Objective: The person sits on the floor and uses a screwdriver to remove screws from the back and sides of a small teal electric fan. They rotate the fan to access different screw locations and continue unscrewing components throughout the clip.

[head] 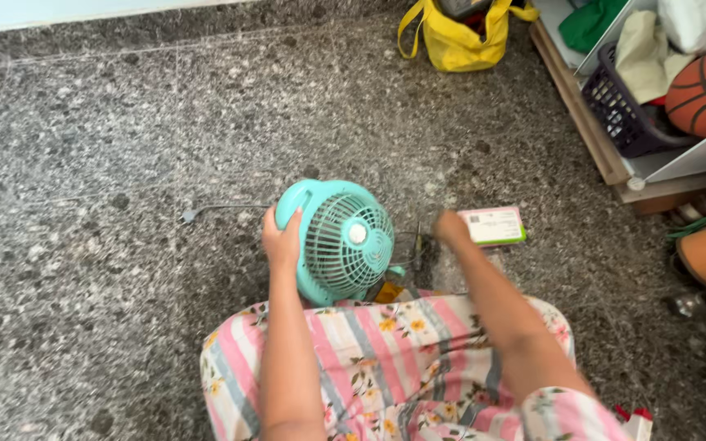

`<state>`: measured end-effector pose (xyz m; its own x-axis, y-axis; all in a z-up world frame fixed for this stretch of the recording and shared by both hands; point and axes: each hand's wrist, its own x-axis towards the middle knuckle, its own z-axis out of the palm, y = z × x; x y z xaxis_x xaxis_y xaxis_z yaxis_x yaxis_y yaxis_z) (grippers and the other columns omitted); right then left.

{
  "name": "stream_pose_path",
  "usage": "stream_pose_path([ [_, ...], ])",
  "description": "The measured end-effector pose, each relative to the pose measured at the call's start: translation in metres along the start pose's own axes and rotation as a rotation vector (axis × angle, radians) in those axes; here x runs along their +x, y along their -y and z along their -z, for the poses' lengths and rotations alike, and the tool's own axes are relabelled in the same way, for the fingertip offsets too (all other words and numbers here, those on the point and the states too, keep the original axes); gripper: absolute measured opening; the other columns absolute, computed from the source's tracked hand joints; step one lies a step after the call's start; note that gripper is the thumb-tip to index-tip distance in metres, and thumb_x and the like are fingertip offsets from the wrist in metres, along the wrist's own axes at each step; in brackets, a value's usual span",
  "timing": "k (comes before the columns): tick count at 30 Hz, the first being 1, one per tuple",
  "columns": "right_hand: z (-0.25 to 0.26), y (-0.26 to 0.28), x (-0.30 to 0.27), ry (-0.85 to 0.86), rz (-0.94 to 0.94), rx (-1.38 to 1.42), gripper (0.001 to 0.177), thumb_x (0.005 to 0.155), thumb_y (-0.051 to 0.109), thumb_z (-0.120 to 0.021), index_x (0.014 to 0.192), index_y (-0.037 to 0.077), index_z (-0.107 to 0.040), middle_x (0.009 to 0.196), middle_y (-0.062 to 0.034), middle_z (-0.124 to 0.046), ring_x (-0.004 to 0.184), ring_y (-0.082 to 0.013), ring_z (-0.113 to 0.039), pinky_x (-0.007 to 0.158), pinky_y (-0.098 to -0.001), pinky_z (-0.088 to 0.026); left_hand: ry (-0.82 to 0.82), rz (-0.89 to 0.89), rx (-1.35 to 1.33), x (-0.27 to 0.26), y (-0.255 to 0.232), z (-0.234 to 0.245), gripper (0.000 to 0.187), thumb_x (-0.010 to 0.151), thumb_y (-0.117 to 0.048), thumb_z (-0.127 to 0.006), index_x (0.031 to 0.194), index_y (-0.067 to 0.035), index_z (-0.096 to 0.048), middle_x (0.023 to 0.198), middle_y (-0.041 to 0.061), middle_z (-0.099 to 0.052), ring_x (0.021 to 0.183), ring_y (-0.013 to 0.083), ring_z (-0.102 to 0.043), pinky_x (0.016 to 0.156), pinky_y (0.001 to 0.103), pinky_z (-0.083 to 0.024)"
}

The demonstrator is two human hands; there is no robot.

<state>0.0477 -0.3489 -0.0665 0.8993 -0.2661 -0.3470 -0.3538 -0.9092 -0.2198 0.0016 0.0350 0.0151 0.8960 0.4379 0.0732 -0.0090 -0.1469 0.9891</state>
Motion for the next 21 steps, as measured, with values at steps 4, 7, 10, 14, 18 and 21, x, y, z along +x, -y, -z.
stream_pose_path([
  [4, -0.041, -0.028, 0.03, 0.073, -0.047, -0.075, 0.033, 0.093, 0.031, -0.062, 0.108, 0.004, -0.073, 0.109, -0.0219, -0.073, 0.103, -0.0395, -0.07, 0.088, -0.0497, -0.055, -0.056, -0.02, 0.232, -0.011, -0.013, 0.001, 0.041, 0.086, -0.033, -0.078, 0.115, -0.007, -0.067, 0.098, 0.015, -0.075, 0.089, 0.0293, -0.073, 0.082, 0.042, -0.054],
  [7, -0.05, -0.019, 0.039, 0.024, -0.039, -0.091, 0.035, 0.09, 0.03, -0.064, 0.11, 0.004, -0.076, 0.116, -0.0221, -0.073, 0.11, -0.0387, -0.07, 0.093, -0.0474, -0.056, -0.058, -0.03, 0.311, -0.015, -0.022, 0.003, 0.039, 0.085, -0.035, -0.078, 0.111, -0.008, -0.068, 0.094, 0.015, -0.075, 0.087, 0.0328, -0.073, 0.079, 0.043, -0.054],
  [10, -0.053, -0.012, 0.042, -0.086, -0.004, -0.096, 0.036, 0.091, 0.03, -0.063, 0.111, 0.004, -0.079, 0.12, -0.0222, -0.074, 0.114, -0.0385, -0.072, 0.096, -0.0463, -0.058, -0.03, -0.056, 0.317, -0.013, -0.025, -0.003, 0.04, 0.085, -0.036, -0.078, 0.111, -0.008, -0.067, 0.093, 0.015, -0.075, 0.086, 0.0323, -0.073, 0.078, 0.043, -0.054],
  [14, -0.068, -0.004, 0.036, 0.125, 0.036, -0.072, 0.054, 0.084, 0.046, -0.073, 0.111, -0.001, -0.073, 0.121, -0.0239, -0.067, 0.114, -0.0387, -0.066, 0.098, -0.0455, -0.054, 0.015, -0.085, 0.207, -0.011, -0.017, -0.013, 0.049, 0.081, -0.04, -0.08, 0.114, -0.007, -0.066, 0.092, 0.014, -0.075, 0.083, 0.0283, -0.074, 0.076, 0.041, -0.056],
  [18, -0.054, 0.008, 0.025, 0.091, 0.153, -0.108, 0.045, 0.09, 0.04, -0.064, 0.106, 0.0, -0.077, 0.112, -0.0266, -0.072, 0.108, -0.0409, -0.07, 0.095, -0.0478, -0.056, 0.019, -0.06, 0.151, -0.005, -0.006, -0.012, 0.052, 0.085, -0.049, -0.077, 0.111, -0.005, -0.067, 0.096, 0.015, -0.075, 0.086, 0.0274, -0.072, 0.079, 0.04, -0.055],
  [21, -0.017, 0.025, 0.0, -0.254, 0.333, 0.08, 0.036, 0.099, 0.031, -0.058, 0.111, -0.001, -0.067, 0.105, -0.0293, -0.071, 0.1, -0.046, -0.069, 0.091, -0.0538, -0.054, 0.002, -0.051, 0.104, -0.001, 0.005, -0.009, 0.05, 0.094, -0.051, -0.069, 0.112, -0.005, -0.067, 0.1, 0.015, -0.074, 0.092, 0.0266, -0.071, 0.084, 0.039, -0.054],
])
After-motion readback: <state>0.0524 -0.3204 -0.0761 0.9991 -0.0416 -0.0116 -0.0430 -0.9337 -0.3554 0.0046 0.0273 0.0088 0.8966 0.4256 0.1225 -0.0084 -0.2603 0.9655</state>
